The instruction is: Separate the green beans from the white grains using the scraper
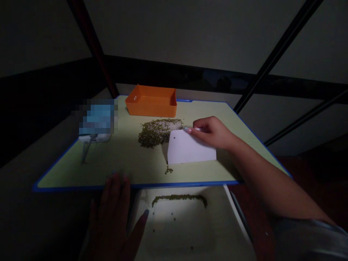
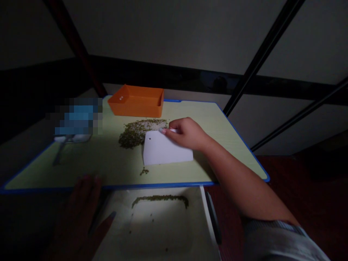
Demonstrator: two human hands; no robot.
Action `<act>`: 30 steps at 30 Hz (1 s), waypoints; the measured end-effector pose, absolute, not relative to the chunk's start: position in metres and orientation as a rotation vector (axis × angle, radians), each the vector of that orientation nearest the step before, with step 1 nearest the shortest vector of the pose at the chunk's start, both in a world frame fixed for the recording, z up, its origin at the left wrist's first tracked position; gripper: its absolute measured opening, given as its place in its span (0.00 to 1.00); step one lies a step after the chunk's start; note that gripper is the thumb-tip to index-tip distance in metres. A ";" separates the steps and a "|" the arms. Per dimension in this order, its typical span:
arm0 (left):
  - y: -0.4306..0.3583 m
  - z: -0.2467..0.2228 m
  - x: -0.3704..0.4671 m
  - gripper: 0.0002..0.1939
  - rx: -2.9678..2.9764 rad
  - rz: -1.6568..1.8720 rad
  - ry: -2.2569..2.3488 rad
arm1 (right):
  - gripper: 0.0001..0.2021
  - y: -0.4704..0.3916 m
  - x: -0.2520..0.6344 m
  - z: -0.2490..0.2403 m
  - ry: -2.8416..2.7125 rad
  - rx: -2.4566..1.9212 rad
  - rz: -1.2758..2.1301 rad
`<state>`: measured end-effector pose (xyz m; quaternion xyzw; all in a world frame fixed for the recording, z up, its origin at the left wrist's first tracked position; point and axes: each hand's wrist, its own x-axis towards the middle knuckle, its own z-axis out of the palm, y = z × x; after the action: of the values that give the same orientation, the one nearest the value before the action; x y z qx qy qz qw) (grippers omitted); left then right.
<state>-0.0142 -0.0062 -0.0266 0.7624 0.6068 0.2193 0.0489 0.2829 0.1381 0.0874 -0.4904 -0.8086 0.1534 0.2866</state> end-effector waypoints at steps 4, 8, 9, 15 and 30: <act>-0.008 -0.020 -0.009 0.34 2.273 0.709 1.876 | 0.29 0.138 0.283 0.087 -2.166 -1.319 0.400; -0.009 -0.017 -0.007 0.34 2.228 0.679 1.896 | 0.29 0.138 0.283 0.086 -2.187 -1.319 0.423; -0.009 -0.018 -0.008 0.34 2.249 0.672 1.883 | 0.30 0.138 0.283 0.086 -2.193 -1.324 0.418; -0.008 -0.021 -0.006 0.33 2.220 0.708 1.924 | 0.29 0.139 0.285 0.085 -2.191 -1.352 0.345; -0.008 -0.018 -0.004 0.35 2.247 0.639 1.893 | 0.30 0.135 0.282 0.086 -2.184 -1.211 0.508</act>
<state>-0.0042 -0.0076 -0.0182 0.7457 0.6280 0.2121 0.0673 0.2815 0.1351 0.0855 -0.4545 -0.8195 0.1905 0.2925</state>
